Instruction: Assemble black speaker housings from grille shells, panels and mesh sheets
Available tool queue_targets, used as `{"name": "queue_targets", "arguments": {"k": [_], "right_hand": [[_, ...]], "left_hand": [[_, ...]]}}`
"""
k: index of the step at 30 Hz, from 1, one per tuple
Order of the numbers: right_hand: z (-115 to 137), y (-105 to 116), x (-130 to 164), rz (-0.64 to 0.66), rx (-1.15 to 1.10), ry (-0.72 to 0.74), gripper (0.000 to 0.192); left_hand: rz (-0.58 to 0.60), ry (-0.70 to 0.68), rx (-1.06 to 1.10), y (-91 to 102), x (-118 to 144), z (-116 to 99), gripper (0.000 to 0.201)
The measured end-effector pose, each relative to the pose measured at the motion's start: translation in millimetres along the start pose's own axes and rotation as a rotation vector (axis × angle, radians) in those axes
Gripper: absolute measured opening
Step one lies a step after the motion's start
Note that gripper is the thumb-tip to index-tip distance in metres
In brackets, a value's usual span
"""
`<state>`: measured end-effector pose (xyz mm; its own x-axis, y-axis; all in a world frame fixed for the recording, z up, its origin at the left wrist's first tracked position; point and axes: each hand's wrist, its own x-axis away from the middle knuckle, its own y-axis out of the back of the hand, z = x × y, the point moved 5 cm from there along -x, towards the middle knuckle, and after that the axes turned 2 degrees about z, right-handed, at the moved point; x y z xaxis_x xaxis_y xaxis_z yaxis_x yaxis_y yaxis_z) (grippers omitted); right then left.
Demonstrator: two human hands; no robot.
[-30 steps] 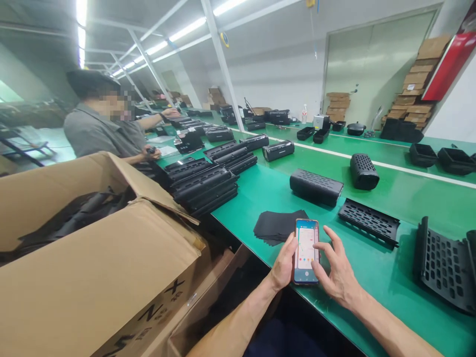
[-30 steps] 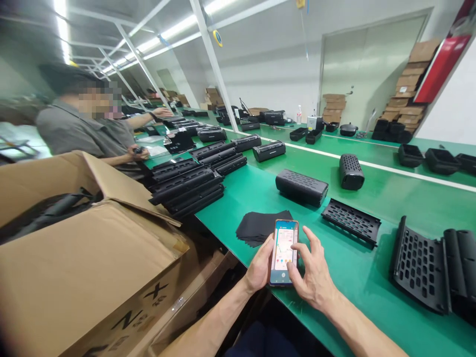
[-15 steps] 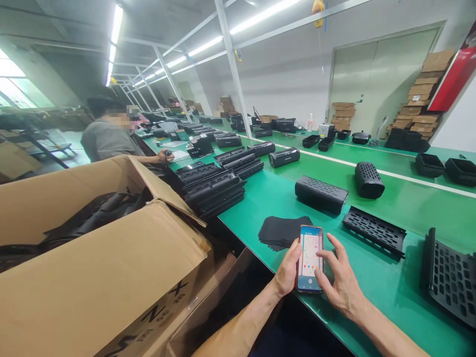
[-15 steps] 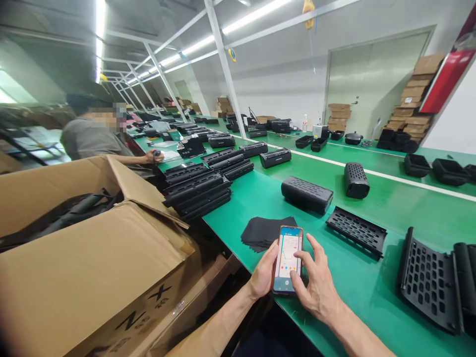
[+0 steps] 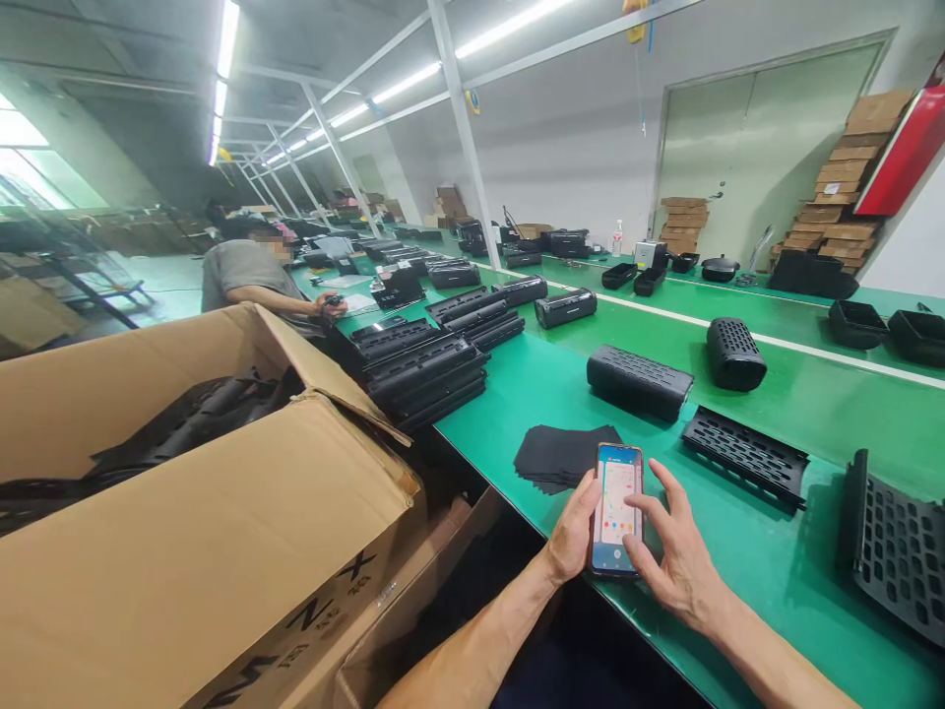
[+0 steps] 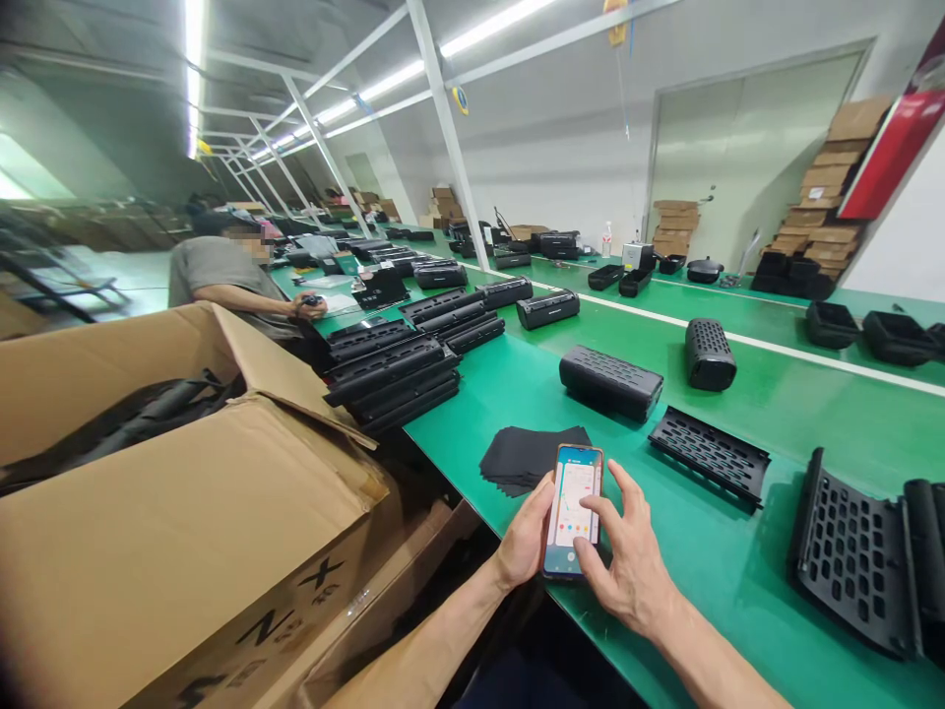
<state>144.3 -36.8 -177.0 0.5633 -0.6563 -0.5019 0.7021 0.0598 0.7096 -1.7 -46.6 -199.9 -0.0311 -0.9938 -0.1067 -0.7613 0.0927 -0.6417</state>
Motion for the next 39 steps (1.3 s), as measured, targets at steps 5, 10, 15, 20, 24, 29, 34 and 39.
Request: {"name": "queue_targets", "arguments": {"k": [5,10,15,20,24,29,34,39], "right_hand": [[8,-1,-1,0.007,0.032,0.123,0.038],[-3,-2,1,-0.049,0.035,-0.011,0.027],[-8,0,1,-0.071,-0.025,-0.097,0.026],[-6,1,1,-0.058,-0.031,-0.083,0.026],[1,2,0,-0.025,-0.019,-0.021,0.027],[10,4,-2,-0.011,-0.003,0.104,0.029],[1,2,0,-0.045,0.032,0.004,0.023],[-4,2,1,-0.078,0.016,-0.092,0.026]], "left_hand": [[0.008,0.004,-0.021,0.0,0,-1,0.054],[-0.003,0.007,-0.026,1.2,0,0,0.054],[-0.005,0.006,-0.050,4.6,-1,4,0.055],[-0.020,0.012,-0.056,4.6,0,3,0.053],[-0.024,0.025,-0.035,1.3,0,1,0.054],[-0.034,0.017,-0.051,-1.5,0,-3,0.057],[-0.033,0.028,-0.022,-1.8,0,-2,0.052],[-0.028,0.004,-0.021,-1.3,0,-2,0.048]]}}
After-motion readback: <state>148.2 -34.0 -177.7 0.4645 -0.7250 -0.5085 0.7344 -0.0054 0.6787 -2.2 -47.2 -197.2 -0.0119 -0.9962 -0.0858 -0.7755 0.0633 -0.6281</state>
